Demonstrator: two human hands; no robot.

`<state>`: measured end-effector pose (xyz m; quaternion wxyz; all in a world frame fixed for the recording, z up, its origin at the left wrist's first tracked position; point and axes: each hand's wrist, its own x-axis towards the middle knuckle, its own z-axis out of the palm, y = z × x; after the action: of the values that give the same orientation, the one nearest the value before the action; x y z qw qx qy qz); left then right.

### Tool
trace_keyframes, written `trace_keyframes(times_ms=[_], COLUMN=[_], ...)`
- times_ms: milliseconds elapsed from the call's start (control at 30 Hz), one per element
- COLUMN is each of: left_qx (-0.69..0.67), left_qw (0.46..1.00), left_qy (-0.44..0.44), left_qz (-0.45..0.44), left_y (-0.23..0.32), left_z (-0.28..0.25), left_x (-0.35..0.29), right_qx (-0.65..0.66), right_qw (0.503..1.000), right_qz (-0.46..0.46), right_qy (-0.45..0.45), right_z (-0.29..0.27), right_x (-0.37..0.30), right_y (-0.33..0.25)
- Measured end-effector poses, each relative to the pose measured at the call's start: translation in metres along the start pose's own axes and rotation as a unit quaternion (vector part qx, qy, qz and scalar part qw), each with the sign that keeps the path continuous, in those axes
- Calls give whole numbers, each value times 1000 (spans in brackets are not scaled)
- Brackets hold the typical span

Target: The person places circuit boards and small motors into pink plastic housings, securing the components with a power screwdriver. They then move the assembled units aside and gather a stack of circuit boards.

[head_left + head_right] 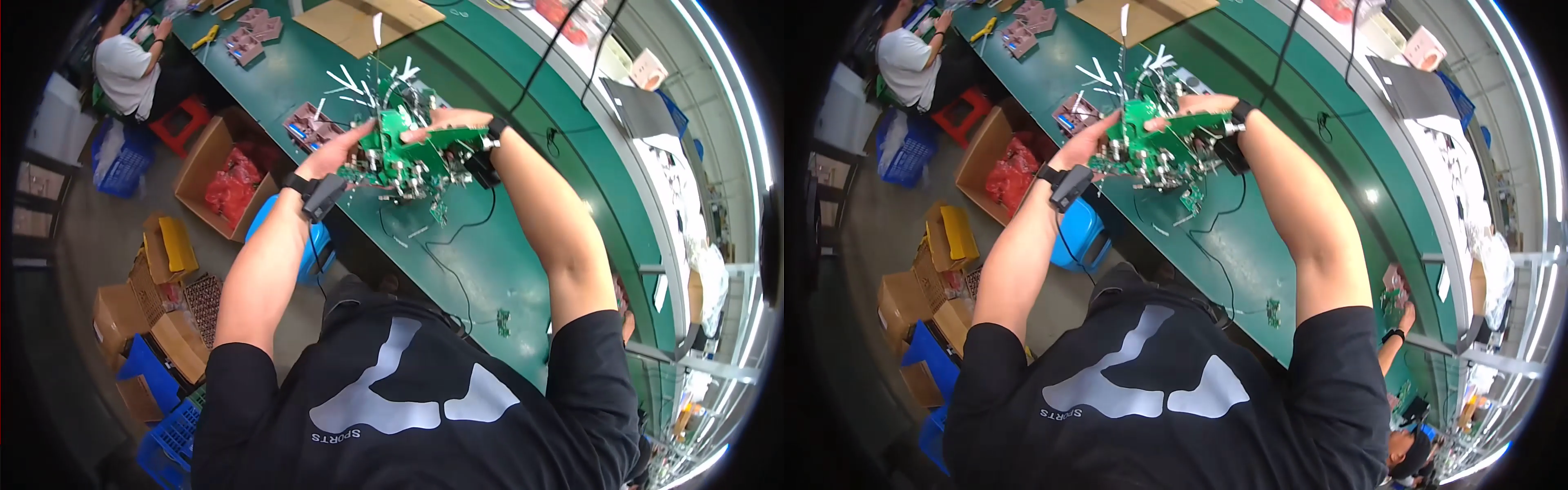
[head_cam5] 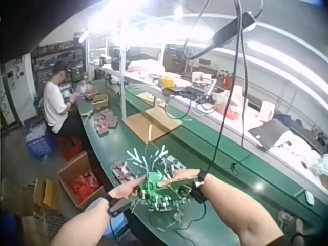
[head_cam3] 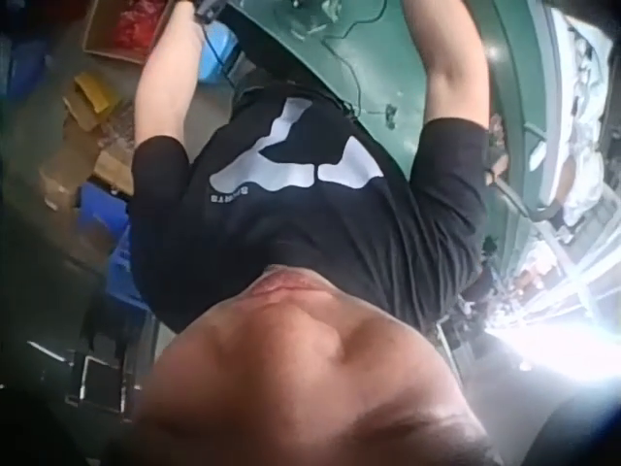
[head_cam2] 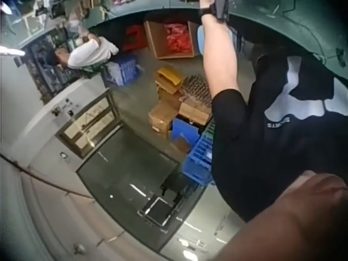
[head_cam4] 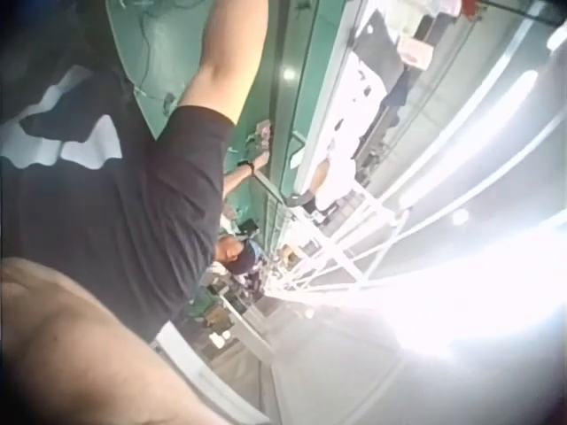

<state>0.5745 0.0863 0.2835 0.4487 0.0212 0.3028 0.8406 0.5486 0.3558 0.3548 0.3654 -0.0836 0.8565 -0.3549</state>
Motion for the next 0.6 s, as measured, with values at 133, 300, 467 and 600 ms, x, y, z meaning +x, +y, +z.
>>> trace_keyframes(times_ms=[133,300,467,600], left_qx=[-9,56,190,188], left_qw=[996,991,969,970], left_qy=[36,8,125,31], left_qz=[79,123,99,152], left_y=[79,170,240,239], left_z=[-11,-78,-106,-229], left_x=[-6,28,81,170], right_qx=[-5,-177,-37,-38], right_qw=[991,981,997,982], right_qz=[-99,36,-46,-141], right_qy=[-88,74,43,116], right_z=[-55,-78,-133,-135], right_x=[71,86,202,293], right_y=[-70,-200,-154,-85])
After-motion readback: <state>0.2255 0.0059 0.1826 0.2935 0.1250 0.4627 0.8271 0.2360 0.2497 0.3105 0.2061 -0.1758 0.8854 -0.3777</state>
